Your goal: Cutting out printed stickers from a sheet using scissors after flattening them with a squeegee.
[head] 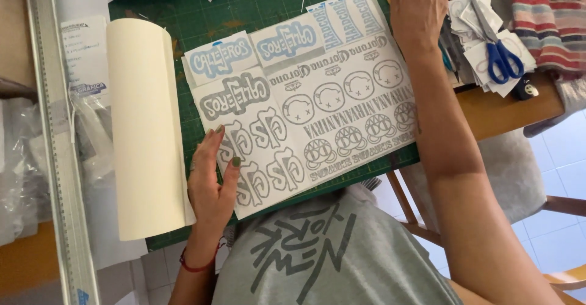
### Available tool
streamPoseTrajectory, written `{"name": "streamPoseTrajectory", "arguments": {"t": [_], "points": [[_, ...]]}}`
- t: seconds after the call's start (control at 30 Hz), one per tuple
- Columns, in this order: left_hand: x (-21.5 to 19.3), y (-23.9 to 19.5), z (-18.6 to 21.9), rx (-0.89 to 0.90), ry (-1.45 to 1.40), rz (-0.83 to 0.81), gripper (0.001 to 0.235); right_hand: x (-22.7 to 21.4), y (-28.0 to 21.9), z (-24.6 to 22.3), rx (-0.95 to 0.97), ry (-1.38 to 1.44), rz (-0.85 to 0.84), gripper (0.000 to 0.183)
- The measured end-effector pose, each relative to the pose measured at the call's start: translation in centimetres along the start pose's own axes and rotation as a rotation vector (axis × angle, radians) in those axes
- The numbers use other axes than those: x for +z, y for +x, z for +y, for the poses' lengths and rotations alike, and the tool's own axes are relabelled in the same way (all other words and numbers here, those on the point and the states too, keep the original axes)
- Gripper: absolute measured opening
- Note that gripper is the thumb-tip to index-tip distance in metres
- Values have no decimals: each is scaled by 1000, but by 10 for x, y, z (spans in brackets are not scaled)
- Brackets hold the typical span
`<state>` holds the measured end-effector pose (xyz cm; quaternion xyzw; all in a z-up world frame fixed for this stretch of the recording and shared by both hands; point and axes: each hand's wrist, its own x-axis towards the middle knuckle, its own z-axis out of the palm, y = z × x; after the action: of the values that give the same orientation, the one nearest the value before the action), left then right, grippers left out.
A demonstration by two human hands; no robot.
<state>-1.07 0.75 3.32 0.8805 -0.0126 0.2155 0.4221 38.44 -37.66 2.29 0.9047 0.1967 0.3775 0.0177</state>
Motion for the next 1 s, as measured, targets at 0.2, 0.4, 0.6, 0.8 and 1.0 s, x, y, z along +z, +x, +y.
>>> {"name": "streamPoseTrajectory", "arguments": {"t": [0.2,0.4,0.6,0.8,1.0], "points": [[-1,0,1,15,-2,-5,52,-14,1,-18,198,184,-413,28],[-1,1,2,21,-20,-7,53,0,-1,-16,293,369,-409,15],[-20,12,39,69,79,-120,47,-18,2,-9,417,657,-438,36],[-8,41,95,242,8,-292,53,-98,29,-32,736,1107,-725,11],[41,90,92,187,-241,-231,72,-137,28,-26,644,1418,-583,9]]}}
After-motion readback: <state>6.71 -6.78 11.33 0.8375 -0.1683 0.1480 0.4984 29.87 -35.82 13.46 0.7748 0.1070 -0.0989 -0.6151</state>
